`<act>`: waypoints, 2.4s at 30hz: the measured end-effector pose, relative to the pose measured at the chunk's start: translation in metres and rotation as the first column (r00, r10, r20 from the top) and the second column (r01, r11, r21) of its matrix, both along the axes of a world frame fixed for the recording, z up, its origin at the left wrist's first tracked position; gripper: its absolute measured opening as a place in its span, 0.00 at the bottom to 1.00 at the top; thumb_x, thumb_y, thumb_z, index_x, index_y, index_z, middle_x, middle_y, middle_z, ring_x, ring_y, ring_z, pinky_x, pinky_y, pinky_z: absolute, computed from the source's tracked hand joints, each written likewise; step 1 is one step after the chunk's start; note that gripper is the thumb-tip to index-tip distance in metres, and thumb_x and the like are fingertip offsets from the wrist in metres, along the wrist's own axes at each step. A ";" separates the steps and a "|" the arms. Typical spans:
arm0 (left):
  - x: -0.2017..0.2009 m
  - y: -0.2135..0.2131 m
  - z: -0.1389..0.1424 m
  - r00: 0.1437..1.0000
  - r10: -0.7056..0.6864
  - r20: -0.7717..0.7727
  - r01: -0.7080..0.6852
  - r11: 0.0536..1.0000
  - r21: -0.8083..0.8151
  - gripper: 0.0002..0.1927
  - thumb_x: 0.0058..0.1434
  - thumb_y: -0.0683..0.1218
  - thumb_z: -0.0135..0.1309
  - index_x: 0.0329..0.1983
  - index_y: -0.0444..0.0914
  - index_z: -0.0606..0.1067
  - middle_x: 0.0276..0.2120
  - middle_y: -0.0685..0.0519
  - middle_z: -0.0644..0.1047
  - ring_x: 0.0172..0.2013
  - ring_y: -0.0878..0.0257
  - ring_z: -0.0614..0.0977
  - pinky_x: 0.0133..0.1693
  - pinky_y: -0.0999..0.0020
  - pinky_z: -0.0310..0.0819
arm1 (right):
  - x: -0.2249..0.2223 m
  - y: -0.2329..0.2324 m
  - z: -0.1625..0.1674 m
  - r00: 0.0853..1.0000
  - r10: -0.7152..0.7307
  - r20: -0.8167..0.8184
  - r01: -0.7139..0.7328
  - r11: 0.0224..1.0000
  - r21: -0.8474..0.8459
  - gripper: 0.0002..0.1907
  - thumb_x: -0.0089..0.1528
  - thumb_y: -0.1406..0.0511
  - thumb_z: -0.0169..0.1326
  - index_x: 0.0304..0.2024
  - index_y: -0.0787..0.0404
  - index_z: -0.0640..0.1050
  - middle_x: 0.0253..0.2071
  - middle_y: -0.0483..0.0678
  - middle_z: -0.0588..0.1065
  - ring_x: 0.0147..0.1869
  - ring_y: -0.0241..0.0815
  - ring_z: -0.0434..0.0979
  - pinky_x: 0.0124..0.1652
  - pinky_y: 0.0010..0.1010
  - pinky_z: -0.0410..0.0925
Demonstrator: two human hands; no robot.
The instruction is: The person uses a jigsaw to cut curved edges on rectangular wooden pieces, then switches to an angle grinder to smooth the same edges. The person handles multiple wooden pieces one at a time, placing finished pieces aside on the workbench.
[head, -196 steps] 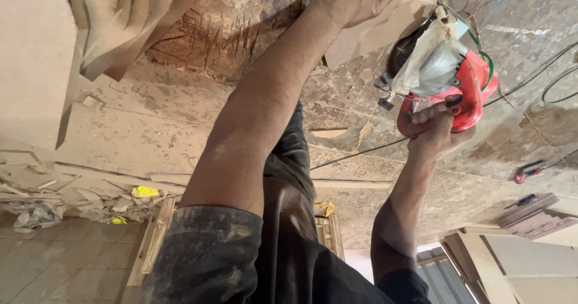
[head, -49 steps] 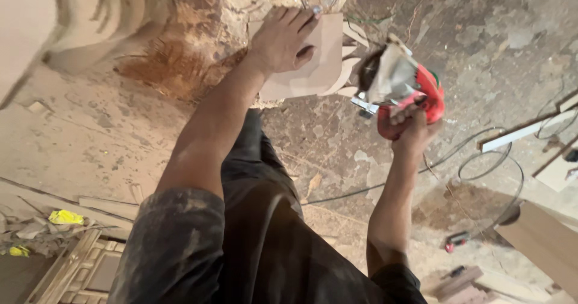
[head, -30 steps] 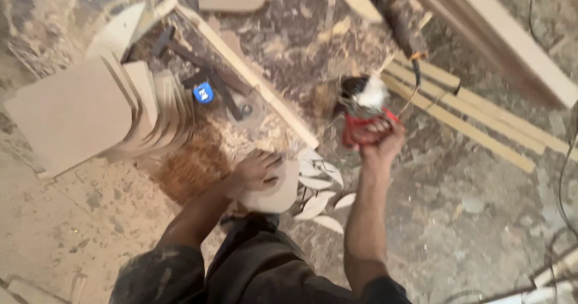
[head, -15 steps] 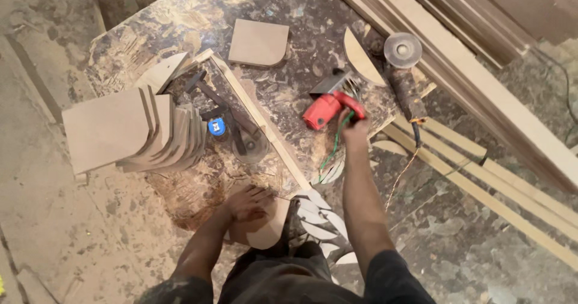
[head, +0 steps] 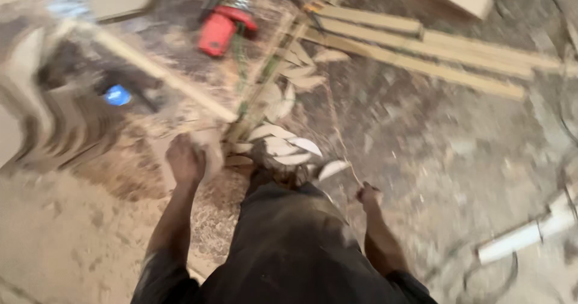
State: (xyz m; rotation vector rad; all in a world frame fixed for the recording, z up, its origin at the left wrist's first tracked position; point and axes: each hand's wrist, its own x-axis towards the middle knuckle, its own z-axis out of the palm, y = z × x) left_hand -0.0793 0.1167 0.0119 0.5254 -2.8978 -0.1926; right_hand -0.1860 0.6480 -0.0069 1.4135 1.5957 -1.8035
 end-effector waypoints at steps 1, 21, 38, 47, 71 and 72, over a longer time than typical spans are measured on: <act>0.007 0.026 -0.002 0.995 0.023 -0.094 -0.022 1.000 0.012 0.32 0.60 0.50 0.58 0.65 0.32 0.68 0.60 0.35 0.72 0.60 0.40 0.72 0.55 0.41 0.67 | 0.033 0.044 -0.004 0.986 -0.169 -0.004 0.169 0.986 -0.012 0.16 0.68 0.62 0.52 0.26 0.56 0.67 0.19 0.44 0.63 0.19 0.40 0.63 0.21 0.34 0.60; -0.072 0.444 0.161 -0.205 -0.841 -0.500 0.819 -0.427 0.383 0.37 0.65 0.61 0.62 0.71 0.43 0.63 0.64 0.48 0.72 0.65 0.52 0.73 0.66 0.51 0.65 | -0.129 0.096 0.160 0.779 -0.143 -0.611 -0.449 0.552 -0.702 0.21 0.71 0.55 0.53 0.26 0.49 0.63 0.19 0.33 0.52 0.18 0.27 0.46 0.18 0.21 0.45; -0.089 0.456 0.228 -0.085 -0.643 -0.761 0.964 -0.246 0.100 0.25 0.73 0.45 0.39 0.73 0.38 0.60 0.63 0.48 0.72 0.59 0.52 0.78 0.59 0.58 0.73 | -0.189 -0.088 0.096 -0.567 0.732 0.378 -0.673 -0.676 0.300 0.32 0.69 0.47 0.49 0.30 0.69 0.84 0.26 0.58 0.79 0.27 0.49 0.78 0.33 0.40 0.69; -0.164 0.330 0.217 0.141 -0.533 -0.834 0.958 -0.140 0.252 0.31 0.72 0.55 0.47 0.75 0.42 0.58 0.67 0.49 0.68 0.66 0.52 0.74 0.66 0.57 0.65 | -0.297 -0.197 0.084 0.089 0.953 0.289 -0.664 -0.160 0.731 0.30 0.57 0.49 0.63 0.54 0.59 0.79 0.55 0.61 0.77 0.60 0.59 0.76 0.57 0.48 0.69; -0.166 0.086 0.032 0.935 -0.096 -0.340 0.346 0.446 0.825 0.29 0.63 0.50 0.63 0.65 0.37 0.71 0.54 0.41 0.78 0.53 0.44 0.81 0.53 0.55 0.77 | -0.431 -0.362 0.038 0.194 0.981 0.024 -0.769 0.137 0.625 0.30 0.52 0.54 0.65 0.47 0.71 0.81 0.34 0.58 0.82 0.35 0.50 0.81 0.37 0.42 0.74; -0.171 0.094 0.029 0.961 -0.157 -0.228 0.273 0.403 0.873 0.32 0.62 0.51 0.63 0.67 0.36 0.68 0.57 0.40 0.75 0.53 0.44 0.80 0.54 0.54 0.75 | -0.401 -0.341 0.032 0.283 0.957 -0.066 -0.811 0.276 0.516 0.28 0.53 0.57 0.65 0.46 0.73 0.81 0.33 0.58 0.81 0.33 0.50 0.80 0.34 0.41 0.73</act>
